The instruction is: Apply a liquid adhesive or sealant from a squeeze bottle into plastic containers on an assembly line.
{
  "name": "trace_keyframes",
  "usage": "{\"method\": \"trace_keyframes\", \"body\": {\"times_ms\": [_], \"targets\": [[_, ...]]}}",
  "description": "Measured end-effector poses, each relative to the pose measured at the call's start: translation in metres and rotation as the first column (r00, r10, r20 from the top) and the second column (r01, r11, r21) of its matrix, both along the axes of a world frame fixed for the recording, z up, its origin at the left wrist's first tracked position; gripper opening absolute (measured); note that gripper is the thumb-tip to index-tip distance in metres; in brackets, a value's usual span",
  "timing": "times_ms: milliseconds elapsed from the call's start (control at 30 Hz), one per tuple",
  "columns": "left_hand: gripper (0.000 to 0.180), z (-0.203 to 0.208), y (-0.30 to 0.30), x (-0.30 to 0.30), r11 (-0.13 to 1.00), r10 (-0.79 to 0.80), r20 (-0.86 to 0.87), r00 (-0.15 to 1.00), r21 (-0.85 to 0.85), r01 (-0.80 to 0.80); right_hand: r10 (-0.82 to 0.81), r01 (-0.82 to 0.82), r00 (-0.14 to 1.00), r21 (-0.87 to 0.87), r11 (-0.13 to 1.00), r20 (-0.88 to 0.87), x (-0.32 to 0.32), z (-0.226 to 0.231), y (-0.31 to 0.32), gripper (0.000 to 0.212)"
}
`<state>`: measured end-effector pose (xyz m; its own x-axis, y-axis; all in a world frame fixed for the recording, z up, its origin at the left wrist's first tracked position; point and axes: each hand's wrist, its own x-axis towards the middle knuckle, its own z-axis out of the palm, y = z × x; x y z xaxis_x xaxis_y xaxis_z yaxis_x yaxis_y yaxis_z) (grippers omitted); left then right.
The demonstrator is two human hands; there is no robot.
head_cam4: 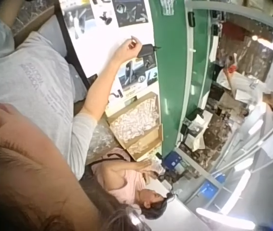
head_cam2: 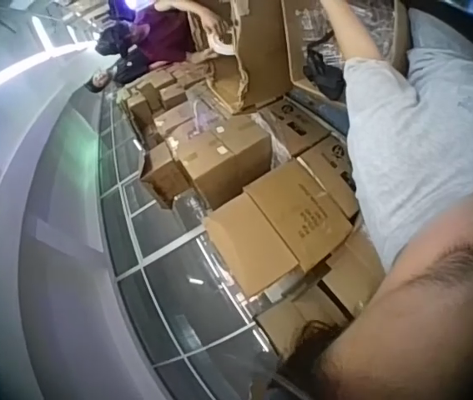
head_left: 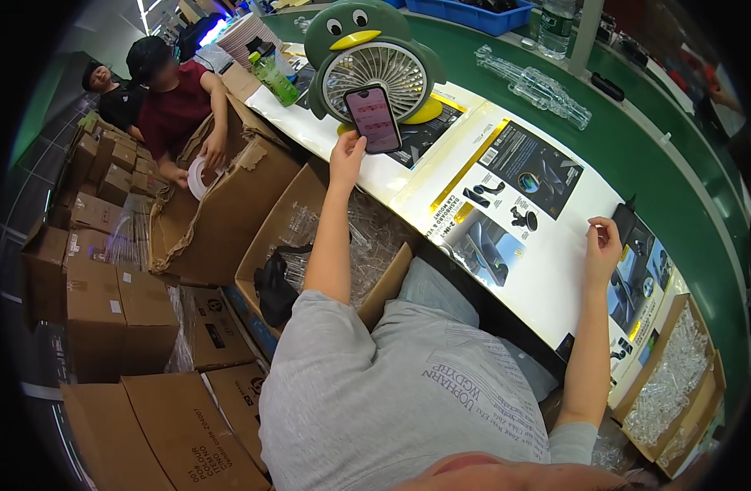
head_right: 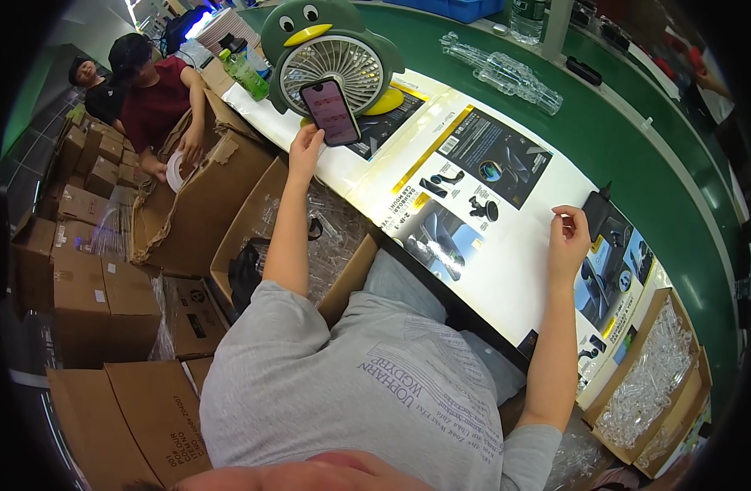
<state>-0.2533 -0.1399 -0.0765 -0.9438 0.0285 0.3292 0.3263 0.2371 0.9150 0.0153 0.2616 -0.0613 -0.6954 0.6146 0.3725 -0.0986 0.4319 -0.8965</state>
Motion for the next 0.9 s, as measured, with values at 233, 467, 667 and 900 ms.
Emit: {"method": "trace_keyframes", "body": {"times_ms": [233,467,667,900], "targets": [[0.032,-0.024,-0.006,-0.004,0.998,0.04,-0.069,0.997,-0.043,-0.043,0.009,-0.009,1.0,-0.006,1.0,0.009,-0.001,0.001,-0.003,0.008],[0.033,-0.017,0.007,0.006,0.982,0.114,-0.127,0.985,-0.138,-0.131,-0.004,0.004,1.0,-0.008,1.0,0.02,0.0,0.001,-0.001,0.009],[0.03,-0.014,-0.001,0.006,0.974,0.155,-0.134,0.979,-0.146,-0.174,-0.012,0.011,0.999,0.006,1.0,0.041,0.0,0.005,-0.006,0.007],[0.016,-0.045,-0.05,0.022,0.832,0.476,-0.093,0.875,0.37,-0.413,-0.018,0.018,0.999,0.013,1.0,0.045,0.001,0.006,-0.004,0.007]]}}
